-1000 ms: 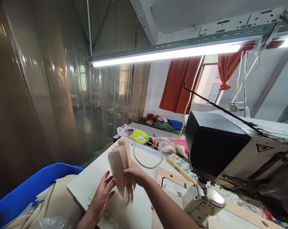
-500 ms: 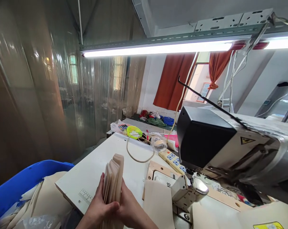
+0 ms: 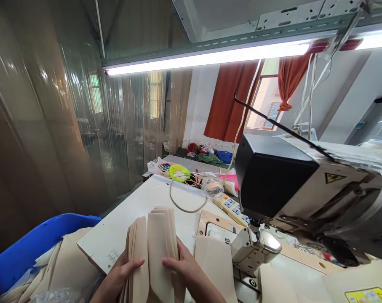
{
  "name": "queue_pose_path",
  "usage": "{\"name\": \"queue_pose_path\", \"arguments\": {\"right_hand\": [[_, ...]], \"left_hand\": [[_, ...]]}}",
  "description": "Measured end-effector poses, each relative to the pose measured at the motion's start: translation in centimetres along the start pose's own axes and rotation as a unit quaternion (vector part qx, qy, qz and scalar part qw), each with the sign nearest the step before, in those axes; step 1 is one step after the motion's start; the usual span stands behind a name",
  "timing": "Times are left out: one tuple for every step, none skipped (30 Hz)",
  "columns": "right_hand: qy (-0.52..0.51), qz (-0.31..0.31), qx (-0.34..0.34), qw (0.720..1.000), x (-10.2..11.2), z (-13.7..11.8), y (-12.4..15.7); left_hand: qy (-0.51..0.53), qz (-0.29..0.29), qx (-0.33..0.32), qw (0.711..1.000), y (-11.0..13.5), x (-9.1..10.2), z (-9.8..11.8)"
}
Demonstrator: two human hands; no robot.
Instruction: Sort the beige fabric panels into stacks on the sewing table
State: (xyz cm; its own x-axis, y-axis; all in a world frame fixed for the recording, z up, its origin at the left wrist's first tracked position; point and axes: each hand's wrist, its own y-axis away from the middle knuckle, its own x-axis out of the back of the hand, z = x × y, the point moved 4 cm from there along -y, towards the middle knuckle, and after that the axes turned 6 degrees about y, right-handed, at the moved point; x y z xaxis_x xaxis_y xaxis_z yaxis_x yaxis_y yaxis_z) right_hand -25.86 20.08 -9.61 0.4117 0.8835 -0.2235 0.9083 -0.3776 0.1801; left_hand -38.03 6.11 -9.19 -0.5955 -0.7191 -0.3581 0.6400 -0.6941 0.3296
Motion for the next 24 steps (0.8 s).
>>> {"name": "queue_pose_path", "arguments": {"right_hand": [[0.037, 0.035, -0.006, 0.999, 0.7, 0.3, -0.2], [0.098, 0.095, -0.001, 0.991, 1.5, 0.5, -0.4], [0.176, 0.167, 0.019, 0.97, 2.2, 0.5, -0.4], [0.255, 0.237, 0.053, 0.936, 2.5, 0.2, -0.2], [0.323, 0.281, 0.092, 0.899, 2.2, -0.2, 0.1], [0.368, 0.286, 0.122, 0.876, 1.4, -0.5, 0.3], [0.387, 0.25, 0.137, 0.877, 0.1, -0.5, 0.4], [0.381, 0.194, 0.13, 0.895, -1.4, -0.3, 0.4], [0.357, 0.134, 0.108, 0.918, -2.9, 0.0, 0.5], [0.322, 0.088, 0.079, 0.939, -4.2, 0.3, 0.5], [0.283, 0.06, 0.052, 0.956, -5.3, 0.6, 0.6], [0.243, 0.048, 0.034, 0.968, -6.1, 0.9, 0.6], [0.206, 0.041, 0.022, 0.978, -6.6, 1.0, 0.6], [0.173, 0.037, 0.013, 0.984, -6.9, 1.2, 0.5], [0.148, 0.031, 0.007, 0.988, -7.1, 1.4, 0.4], [0.132, 0.029, 0.002, 0.991, -7.1, 1.5, 0.3], [0.126, 0.028, 0.0, 0.992, -7.1, 1.6, 0.2], [0.125, 0.029, -0.001, 0.992, -7.1, 1.6, 0.1], [0.128, 0.03, 0.0, 0.991, -7.0, 1.6, 0.1], [0.131, 0.028, 0.005, 0.991, -7.1, 1.6, 0.1], [0.13, 0.02, 0.013, 0.991, -7.1, 1.5, 0.1], [0.125, 0.01, 0.023, 0.992, -7.2, 1.4, 0.2], [0.118, 0.001, 0.036, 0.992, -7.2, 1.4, 0.3], [0.111, -0.008, 0.049, 0.993, -7.1, 1.4, 0.3]], "left_hand": [[-0.009, 0.017, -0.002, 1.0, 0.1, 0.2, 0.2], [-0.014, 0.032, -0.004, 0.999, 0.2, 0.4, 0.4], [-0.016, 0.045, -0.004, 0.999, 0.3, 0.6, 0.6], [-0.016, 0.052, -0.003, 0.999, 0.4, 0.6, 0.7], [-0.015, 0.056, 0.0, 0.998, 0.6, 0.5, 0.9], [-0.01, 0.055, 0.004, 0.998, 0.8, 0.4, 1.0], [0.003, 0.052, 0.009, 0.999, 1.1, 0.1, 1.0], [0.025, 0.043, 0.014, 0.999, 1.4, -0.2, 1.1], [0.057, 0.026, 0.024, 0.998, 1.6, -0.6, 1.1], [0.096, 0.006, 0.036, 0.995, 1.9, -0.9, 1.0], [0.139, -0.014, 0.053, 0.989, 2.2, -1.1, 0.9], [0.18, -0.037, 0.075, 0.98, 2.5, -1.3, 0.8], [0.213, -0.056, 0.097, 0.971, 2.7, -1.4, 0.6], [0.24, -0.072, 0.118, 0.961, 2.9, -1.4, 0.4], [0.261, -0.087, 0.135, 0.952, 3.1, -1.3, 0.3], [0.277, -0.099, 0.149, 0.944, 3.2, -1.2, 0.1], [0.286, -0.11, 0.16, 0.938, 3.3, -1.1, 0.0], [0.29, -0.115, 0.163, 0.936, 3.3, -1.0, -0.1], [0.289, -0.115, 0.161, 0.937, 3.3, -0.9, -0.1], [0.284, -0.112, 0.154, 0.94, 3.3, -0.9, -0.1], [0.278, -0.107, 0.142, 0.944, 3.3, -0.8, -0.1], [0.269, -0.102, 0.125, 0.95, 3.2, -0.8, -0.1], [0.259, -0.097, 0.106, 0.955, 3.2, -0.7, 0.0], [0.246, -0.093, 0.091, 0.96, 3.2, -0.7, 0.1]]}}
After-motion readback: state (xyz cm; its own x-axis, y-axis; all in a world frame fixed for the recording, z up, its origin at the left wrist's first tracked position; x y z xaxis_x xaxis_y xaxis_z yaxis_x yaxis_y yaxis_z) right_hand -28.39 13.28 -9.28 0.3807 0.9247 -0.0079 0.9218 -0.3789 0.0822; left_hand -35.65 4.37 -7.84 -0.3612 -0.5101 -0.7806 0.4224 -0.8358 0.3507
